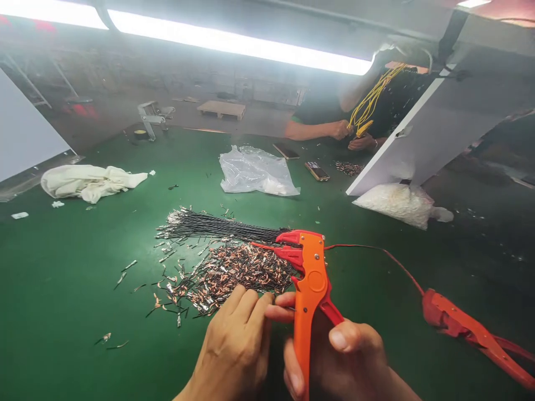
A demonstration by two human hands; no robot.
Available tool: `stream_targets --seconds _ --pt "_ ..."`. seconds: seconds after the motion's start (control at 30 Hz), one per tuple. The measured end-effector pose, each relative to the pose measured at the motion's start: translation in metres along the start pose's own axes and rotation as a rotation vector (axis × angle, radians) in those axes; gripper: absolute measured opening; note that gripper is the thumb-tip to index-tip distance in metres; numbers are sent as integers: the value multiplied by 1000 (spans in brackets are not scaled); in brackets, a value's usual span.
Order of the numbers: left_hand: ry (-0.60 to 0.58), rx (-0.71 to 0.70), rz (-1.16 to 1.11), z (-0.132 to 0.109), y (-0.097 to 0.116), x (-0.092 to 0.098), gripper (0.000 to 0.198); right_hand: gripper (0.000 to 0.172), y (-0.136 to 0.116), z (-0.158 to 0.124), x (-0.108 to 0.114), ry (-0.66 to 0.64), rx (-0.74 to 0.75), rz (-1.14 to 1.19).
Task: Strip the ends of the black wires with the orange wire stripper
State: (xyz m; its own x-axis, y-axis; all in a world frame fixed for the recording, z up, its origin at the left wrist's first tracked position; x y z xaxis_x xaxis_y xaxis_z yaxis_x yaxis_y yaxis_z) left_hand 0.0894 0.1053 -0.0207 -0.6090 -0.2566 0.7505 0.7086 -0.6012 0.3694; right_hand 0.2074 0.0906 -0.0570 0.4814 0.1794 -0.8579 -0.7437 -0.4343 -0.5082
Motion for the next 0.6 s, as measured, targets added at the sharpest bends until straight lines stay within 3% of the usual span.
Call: stream_targets --seconds 0.3,0.47,0.6 --pt "17 117 86 0 -9 2 18 53 -14 3 3 2 102 -42" --pt "67 158 38 1 -13 6 16 48 -21 4 4 -35 174 -30" --pt "89 270 -77 -2 -22 6 13 45 -23 6 3 -49 183 -18"
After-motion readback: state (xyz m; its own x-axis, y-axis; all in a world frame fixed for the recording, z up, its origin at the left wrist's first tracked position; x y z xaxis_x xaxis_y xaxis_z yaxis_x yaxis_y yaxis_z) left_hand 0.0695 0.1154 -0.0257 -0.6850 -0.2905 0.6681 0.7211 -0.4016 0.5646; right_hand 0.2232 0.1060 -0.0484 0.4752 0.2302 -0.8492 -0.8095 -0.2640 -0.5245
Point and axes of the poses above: each hand's wrist, its own z-axis towards the middle knuckle, its own x-axis out of the back of the hand, y = z × x, the point moved 6 cm from there along z, towards the middle knuckle, and after that the axes turned 9 degrees about x, right-handed, at the moved point
